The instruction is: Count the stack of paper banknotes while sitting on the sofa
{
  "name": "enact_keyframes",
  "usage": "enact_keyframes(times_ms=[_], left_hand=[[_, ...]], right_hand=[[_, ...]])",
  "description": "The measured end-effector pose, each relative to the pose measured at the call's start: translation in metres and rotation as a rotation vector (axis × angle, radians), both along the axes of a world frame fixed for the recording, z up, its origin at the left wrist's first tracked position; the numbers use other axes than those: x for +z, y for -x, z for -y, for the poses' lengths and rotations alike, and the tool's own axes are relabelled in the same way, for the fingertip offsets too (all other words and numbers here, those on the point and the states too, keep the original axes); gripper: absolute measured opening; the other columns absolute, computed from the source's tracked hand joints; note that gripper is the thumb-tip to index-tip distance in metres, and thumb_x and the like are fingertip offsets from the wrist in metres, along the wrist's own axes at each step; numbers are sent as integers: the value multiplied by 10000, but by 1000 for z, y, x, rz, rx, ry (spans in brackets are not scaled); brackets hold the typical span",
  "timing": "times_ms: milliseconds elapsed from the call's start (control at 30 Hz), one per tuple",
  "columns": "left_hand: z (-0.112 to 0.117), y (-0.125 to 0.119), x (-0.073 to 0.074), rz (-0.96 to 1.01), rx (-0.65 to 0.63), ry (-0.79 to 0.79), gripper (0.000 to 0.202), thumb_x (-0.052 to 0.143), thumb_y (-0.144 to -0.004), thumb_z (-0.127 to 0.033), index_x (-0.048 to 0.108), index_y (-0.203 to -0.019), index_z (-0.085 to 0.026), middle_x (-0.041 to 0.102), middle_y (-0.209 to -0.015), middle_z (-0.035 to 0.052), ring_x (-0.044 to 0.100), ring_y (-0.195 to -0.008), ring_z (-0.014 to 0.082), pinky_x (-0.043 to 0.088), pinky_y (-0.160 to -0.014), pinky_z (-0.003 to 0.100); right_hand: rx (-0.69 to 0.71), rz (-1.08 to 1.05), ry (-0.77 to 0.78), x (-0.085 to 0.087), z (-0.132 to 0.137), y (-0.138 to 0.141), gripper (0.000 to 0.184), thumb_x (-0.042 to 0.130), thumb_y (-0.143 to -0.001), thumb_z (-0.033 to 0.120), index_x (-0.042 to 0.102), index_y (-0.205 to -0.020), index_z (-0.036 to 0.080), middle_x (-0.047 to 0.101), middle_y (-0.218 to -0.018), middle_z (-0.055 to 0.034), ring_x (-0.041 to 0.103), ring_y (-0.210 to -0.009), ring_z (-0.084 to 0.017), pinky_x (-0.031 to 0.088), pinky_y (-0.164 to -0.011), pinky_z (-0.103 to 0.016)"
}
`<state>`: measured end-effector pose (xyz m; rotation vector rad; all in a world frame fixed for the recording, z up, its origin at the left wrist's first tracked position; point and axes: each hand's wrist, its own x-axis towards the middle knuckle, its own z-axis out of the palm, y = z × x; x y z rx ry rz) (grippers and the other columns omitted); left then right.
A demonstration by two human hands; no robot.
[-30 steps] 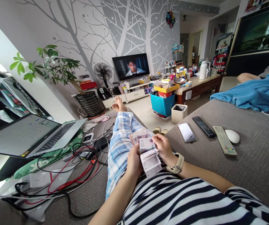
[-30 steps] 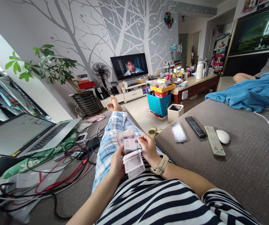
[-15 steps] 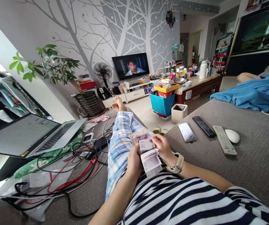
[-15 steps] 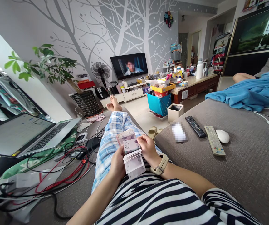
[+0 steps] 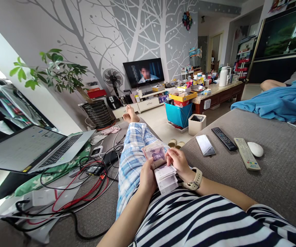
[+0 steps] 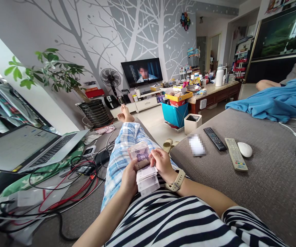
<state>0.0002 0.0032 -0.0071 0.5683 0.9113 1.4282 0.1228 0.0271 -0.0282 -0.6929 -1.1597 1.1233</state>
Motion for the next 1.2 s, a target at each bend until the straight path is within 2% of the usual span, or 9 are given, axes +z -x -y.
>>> enact_keyframes(times_ms=[100, 300, 433, 567, 700, 833, 1000, 1200], left_hand=[[1, 1, 1, -33, 28, -17, 267, 677, -740, -253, 706, -960, -105, 783, -907, 111, 749, -822, 259, 583, -807, 359], [5, 1, 8, -133, 33, 43, 203, 686, -722, -209, 691, -912, -138, 704, -643, 35, 690, -585, 223, 568, -625, 334], [5, 1, 8, -97, 35, 9, 239, 682, -689, -142, 686, -928, -153, 703, -647, 23, 706, -614, 224, 587, -653, 340], [4, 1, 7, -86, 34, 8, 223, 682, -679, -115, 690, -900, -145, 706, -644, 30, 711, -623, 224, 593, -668, 337], [2, 1, 7, -87, 42, -4, 183, 689, -718, -169, 707, -896, -131, 729, -682, 50, 724, -673, 231, 594, -687, 331], [1, 0, 6, -66, 31, -15, 237, 644, -798, -261, 725, -954, -102, 762, -772, 91, 745, -772, 264, 602, -736, 365], [-1, 0, 4, -40, 24, -17, 283, 627, -818, -262, 723, -1029, -100, 785, -881, 108, 754, -840, 275, 602, -790, 386], [-2, 0, 4, -36, 40, -16, 249, 645, -797, -257, 719, -971, -94, 785, -886, 113, 752, -841, 278, 597, -795, 385]], right_hand=[[-20, -2, -21, 1, -1, 0, 379, 627, -879, 549, 577, -710, 213, 524, -507, 38, 479, -488, -136, 383, -562, -290], [-104, -35, 54, -4, -6, 0, 306, 742, -778, 428, 522, -832, 223, 526, -629, 58, 462, -550, -130, 338, -548, -269], [-127, 6, 67, -9, -9, -1, 295, 702, -814, 438, 529, -930, 229, 527, -624, 66, 451, -550, -140, 338, -555, -272], [-160, 64, 19, -7, -9, -2, 247, 674, -834, 437, 583, -802, 209, 571, -686, 19, 501, -631, -156, 377, -605, -286], [-159, 78, 4, -3, -7, -2, 287, 663, -833, 455, 592, -718, 202, 567, -681, 6, 502, -650, -166, 376, -618, -293], [-160, 89, -7, 0, -6, -3, 309, 652, -839, 468, 577, -692, 206, 530, -653, 15, 469, -629, -161, 355, -604, -292], [-130, 80, -18, -1, -5, -3, 319, 631, -860, 481, 571, -698, 214, 476, -625, 27, 418, -594, -152, 319, -562, -285], [-109, 73, -21, -1, -4, -3, 349, 607, -874, 516, 546, -699, 221, 463, -623, 28, 403, -580, -150, 317, -546, -282]])
